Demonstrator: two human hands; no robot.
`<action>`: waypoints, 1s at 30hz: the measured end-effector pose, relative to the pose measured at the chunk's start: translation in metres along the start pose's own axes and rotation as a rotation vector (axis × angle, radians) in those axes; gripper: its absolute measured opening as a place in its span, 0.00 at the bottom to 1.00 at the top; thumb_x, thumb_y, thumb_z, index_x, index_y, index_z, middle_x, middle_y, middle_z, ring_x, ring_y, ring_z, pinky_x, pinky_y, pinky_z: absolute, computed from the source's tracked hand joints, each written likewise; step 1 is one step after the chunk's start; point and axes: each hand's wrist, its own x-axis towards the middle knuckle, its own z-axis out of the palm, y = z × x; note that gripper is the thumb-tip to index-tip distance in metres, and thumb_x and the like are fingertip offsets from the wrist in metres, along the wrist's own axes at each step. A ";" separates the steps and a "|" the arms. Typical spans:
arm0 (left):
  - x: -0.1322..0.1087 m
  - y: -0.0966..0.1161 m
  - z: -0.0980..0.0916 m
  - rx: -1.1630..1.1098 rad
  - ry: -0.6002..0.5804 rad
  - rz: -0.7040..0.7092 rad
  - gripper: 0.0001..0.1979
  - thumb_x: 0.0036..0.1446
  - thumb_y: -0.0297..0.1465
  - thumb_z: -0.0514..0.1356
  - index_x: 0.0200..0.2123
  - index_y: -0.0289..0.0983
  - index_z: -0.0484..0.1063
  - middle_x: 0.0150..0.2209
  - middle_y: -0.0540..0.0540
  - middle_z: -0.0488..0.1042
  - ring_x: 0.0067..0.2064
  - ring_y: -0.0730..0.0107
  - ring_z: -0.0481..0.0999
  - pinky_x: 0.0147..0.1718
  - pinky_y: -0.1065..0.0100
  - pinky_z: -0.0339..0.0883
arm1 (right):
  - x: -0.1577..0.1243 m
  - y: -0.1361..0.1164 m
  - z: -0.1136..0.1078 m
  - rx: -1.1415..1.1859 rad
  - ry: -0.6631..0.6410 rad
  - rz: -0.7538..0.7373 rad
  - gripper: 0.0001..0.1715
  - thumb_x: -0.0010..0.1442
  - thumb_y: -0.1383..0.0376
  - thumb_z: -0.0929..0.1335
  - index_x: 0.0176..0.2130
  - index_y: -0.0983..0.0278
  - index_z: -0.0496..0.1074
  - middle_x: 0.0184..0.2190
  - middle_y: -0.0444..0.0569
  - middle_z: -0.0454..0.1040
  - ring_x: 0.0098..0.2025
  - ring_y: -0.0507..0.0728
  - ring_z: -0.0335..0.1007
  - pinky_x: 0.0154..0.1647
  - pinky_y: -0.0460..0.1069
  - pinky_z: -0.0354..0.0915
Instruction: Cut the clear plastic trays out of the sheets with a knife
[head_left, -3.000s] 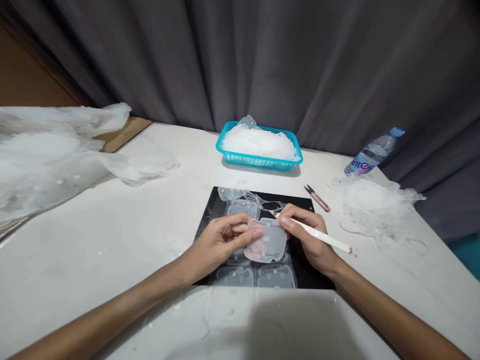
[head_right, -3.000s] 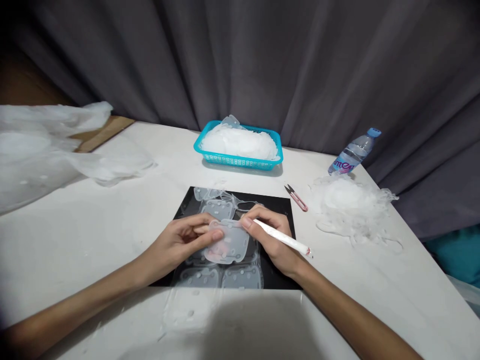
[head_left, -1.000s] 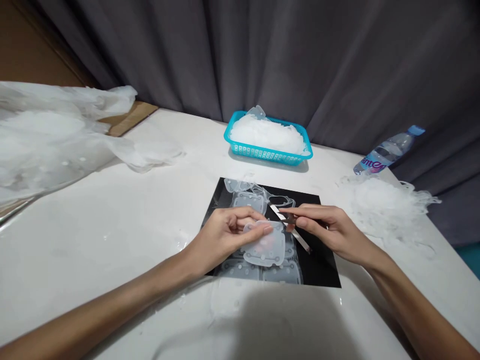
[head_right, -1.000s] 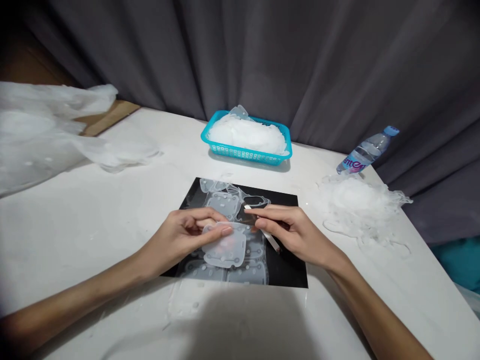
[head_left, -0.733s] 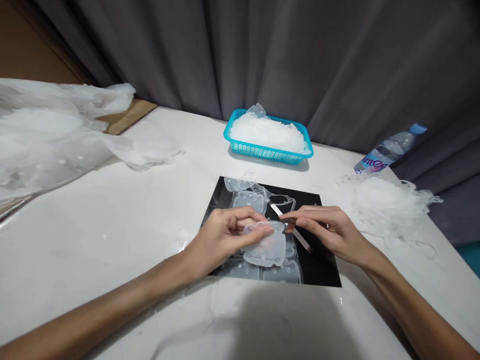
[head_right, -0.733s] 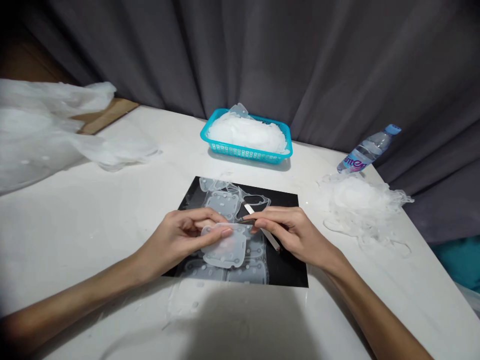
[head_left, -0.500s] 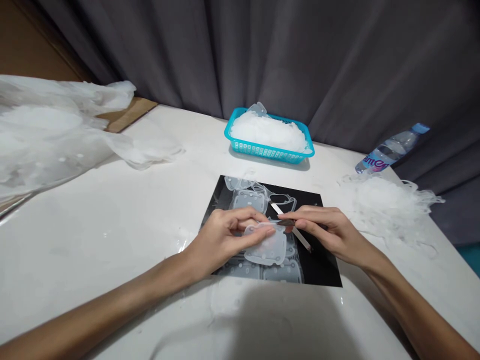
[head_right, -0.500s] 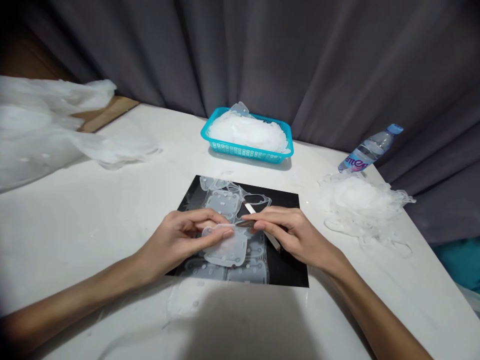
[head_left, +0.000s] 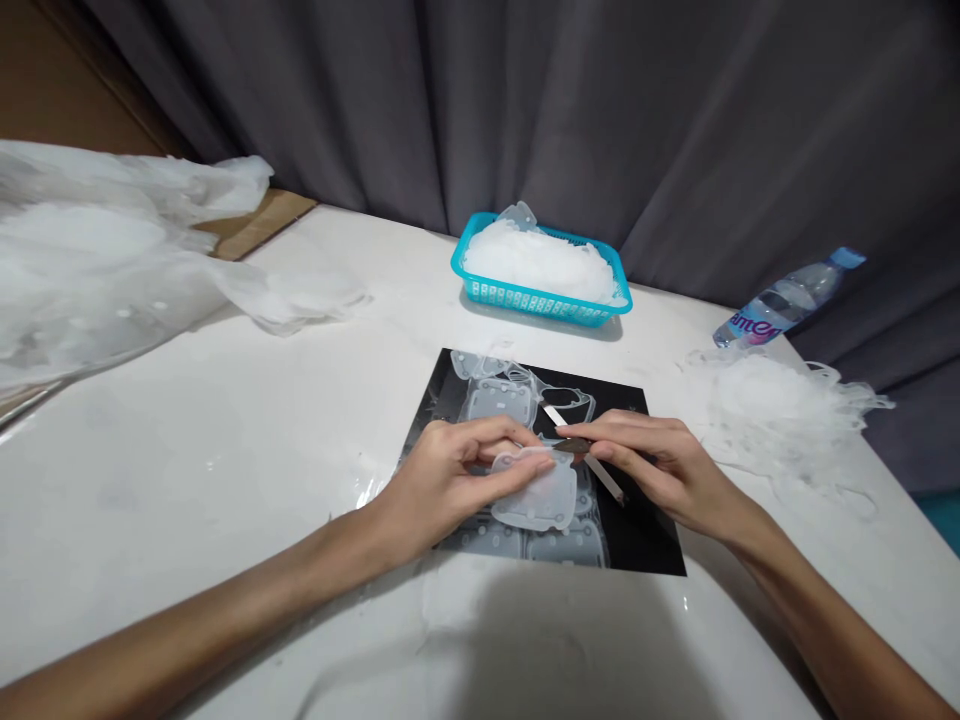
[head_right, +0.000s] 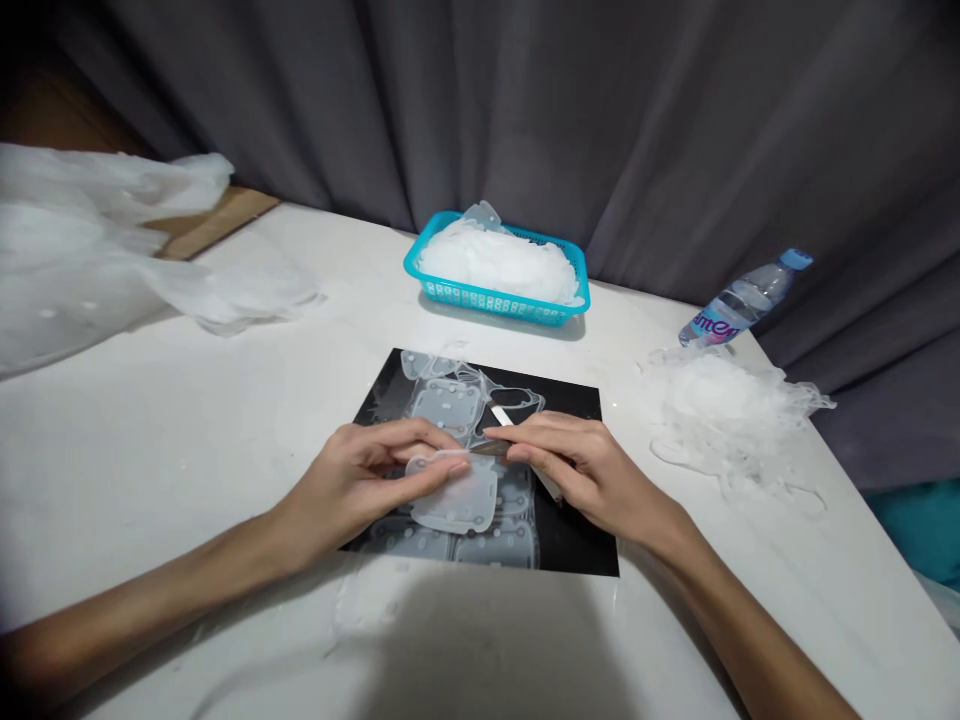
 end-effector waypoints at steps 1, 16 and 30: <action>0.000 0.000 0.000 0.001 0.001 -0.003 0.14 0.64 0.42 0.67 0.38 0.37 0.83 0.25 0.51 0.74 0.25 0.74 0.64 0.23 0.72 0.54 | 0.000 0.000 0.000 -0.003 0.005 -0.011 0.20 0.76 0.63 0.65 0.62 0.54 0.77 0.47 0.50 0.84 0.46 0.58 0.80 0.49 0.54 0.74; 0.000 -0.001 0.001 -0.027 0.006 0.018 0.11 0.65 0.39 0.67 0.38 0.38 0.83 0.23 0.54 0.71 0.24 0.77 0.61 0.23 0.74 0.53 | 0.001 -0.001 0.004 0.008 0.013 -0.046 0.21 0.75 0.67 0.65 0.63 0.54 0.76 0.47 0.48 0.84 0.46 0.56 0.79 0.49 0.51 0.72; 0.002 -0.001 0.002 -0.172 -0.007 -0.082 0.12 0.63 0.41 0.69 0.37 0.37 0.82 0.23 0.54 0.71 0.25 0.78 0.63 0.24 0.76 0.54 | 0.005 -0.002 -0.006 0.038 0.115 0.065 0.15 0.76 0.63 0.66 0.53 0.58 0.82 0.36 0.45 0.81 0.41 0.55 0.78 0.46 0.49 0.70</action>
